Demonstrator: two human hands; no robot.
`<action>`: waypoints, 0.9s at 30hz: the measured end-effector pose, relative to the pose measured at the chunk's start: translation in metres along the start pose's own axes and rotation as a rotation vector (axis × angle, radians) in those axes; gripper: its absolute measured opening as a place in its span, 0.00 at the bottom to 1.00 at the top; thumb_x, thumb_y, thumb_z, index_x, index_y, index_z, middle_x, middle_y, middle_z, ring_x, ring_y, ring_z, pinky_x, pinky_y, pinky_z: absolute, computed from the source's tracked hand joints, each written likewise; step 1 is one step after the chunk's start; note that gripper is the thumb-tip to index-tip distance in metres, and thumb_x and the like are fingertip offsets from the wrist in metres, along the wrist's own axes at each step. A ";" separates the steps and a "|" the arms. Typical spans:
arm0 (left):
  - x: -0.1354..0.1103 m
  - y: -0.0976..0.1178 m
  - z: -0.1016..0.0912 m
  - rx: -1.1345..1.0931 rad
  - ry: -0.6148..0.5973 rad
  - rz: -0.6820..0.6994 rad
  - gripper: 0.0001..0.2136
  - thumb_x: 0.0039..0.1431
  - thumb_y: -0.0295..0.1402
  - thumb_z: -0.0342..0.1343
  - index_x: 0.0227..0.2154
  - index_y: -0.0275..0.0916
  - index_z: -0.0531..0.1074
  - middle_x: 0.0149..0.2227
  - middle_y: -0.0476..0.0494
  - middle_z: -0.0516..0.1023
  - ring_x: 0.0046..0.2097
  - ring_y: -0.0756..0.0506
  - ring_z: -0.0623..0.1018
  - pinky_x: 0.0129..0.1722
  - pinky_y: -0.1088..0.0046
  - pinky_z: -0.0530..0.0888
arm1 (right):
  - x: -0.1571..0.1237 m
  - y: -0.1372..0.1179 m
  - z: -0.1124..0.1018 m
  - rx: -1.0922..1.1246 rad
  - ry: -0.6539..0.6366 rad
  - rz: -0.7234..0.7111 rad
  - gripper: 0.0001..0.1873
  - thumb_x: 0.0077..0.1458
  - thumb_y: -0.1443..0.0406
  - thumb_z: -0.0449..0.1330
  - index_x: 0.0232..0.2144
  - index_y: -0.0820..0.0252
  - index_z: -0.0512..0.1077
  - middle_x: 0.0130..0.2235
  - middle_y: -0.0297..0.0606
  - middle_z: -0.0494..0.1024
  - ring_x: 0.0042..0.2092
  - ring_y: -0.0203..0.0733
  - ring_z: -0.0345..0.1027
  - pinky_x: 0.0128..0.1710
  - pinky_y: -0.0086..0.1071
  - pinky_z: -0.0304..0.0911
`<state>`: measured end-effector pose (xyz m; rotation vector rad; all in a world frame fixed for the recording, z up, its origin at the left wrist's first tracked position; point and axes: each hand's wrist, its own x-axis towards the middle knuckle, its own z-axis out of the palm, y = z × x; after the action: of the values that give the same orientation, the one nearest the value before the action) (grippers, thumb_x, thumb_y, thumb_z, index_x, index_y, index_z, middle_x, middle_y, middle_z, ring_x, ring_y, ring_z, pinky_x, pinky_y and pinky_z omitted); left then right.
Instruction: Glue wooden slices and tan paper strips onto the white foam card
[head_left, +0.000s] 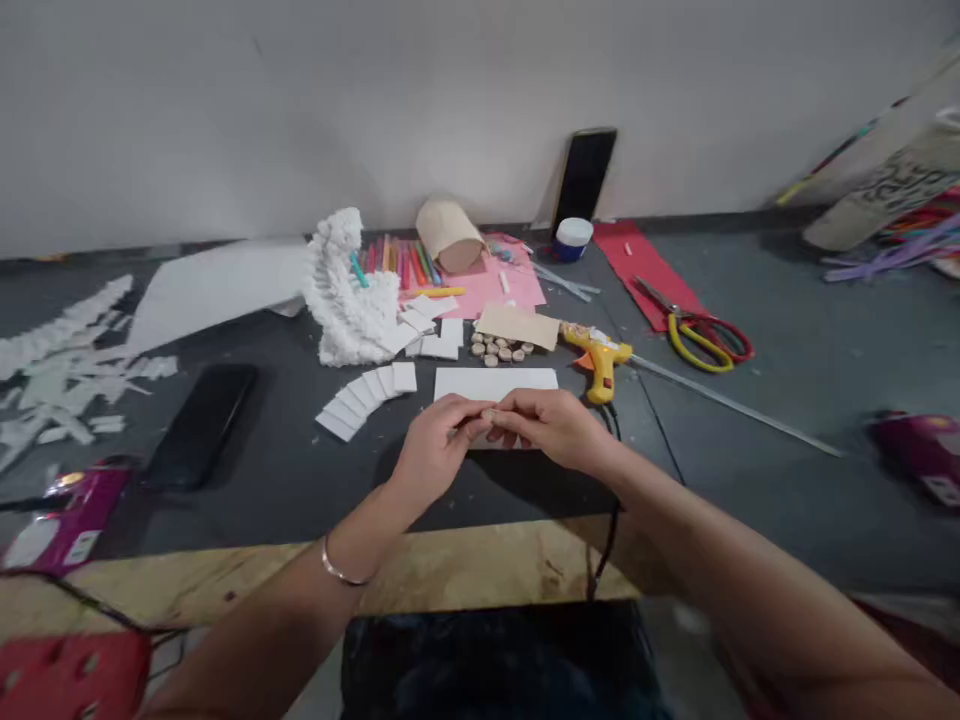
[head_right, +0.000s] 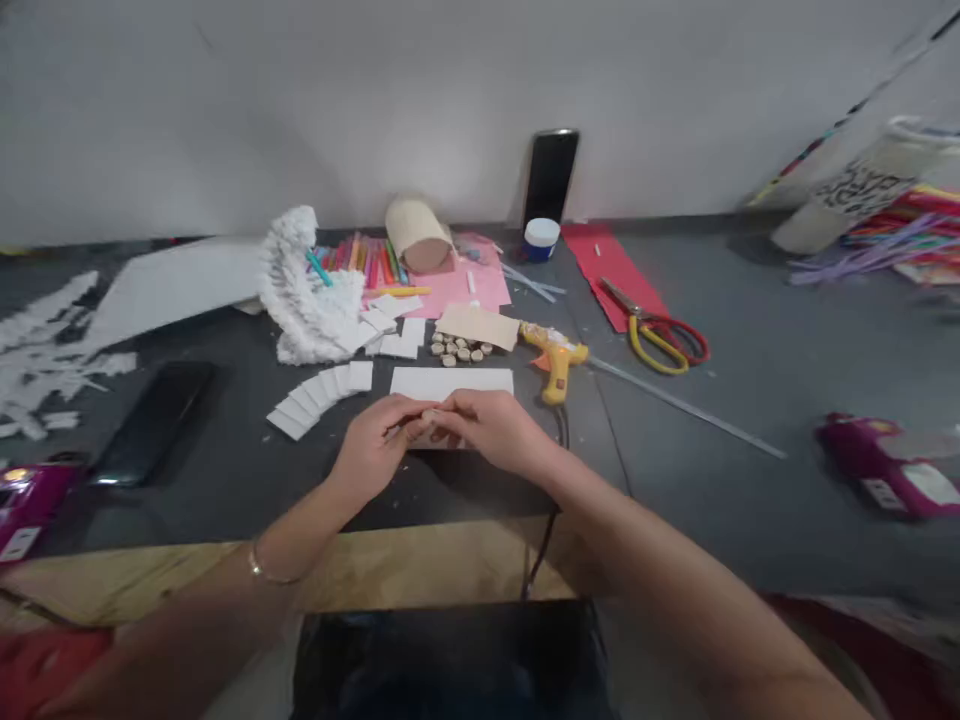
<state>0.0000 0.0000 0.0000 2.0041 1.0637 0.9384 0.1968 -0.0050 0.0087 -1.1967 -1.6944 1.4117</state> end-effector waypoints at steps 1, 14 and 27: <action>0.000 0.001 0.001 -0.010 0.010 -0.012 0.12 0.65 0.38 0.53 0.41 0.39 0.77 0.36 0.43 0.78 0.37 0.48 0.76 0.35 0.75 0.71 | 0.001 0.000 0.000 -0.012 0.013 0.012 0.15 0.59 0.55 0.58 0.30 0.60 0.74 0.28 0.34 0.79 0.28 0.32 0.71 0.28 0.24 0.64; -0.002 -0.005 0.006 -0.180 0.042 -0.176 0.10 0.58 0.41 0.59 0.34 0.39 0.77 0.32 0.46 0.77 0.34 0.49 0.75 0.33 0.75 0.71 | 0.000 -0.003 -0.001 -0.359 -0.012 -0.040 0.11 0.62 0.63 0.53 0.33 0.59 0.74 0.29 0.34 0.80 0.31 0.33 0.73 0.32 0.25 0.64; -0.001 -0.007 0.007 -0.144 0.055 -0.105 0.08 0.59 0.37 0.60 0.38 0.41 0.79 0.34 0.45 0.78 0.36 0.48 0.76 0.35 0.74 0.71 | -0.001 -0.005 0.000 -0.429 0.074 0.016 0.13 0.62 0.60 0.55 0.30 0.58 0.74 0.26 0.33 0.80 0.28 0.33 0.74 0.30 0.25 0.62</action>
<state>0.0030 0.0004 -0.0097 1.7978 1.0886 0.9909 0.1957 -0.0059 0.0136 -1.4708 -1.9997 1.0236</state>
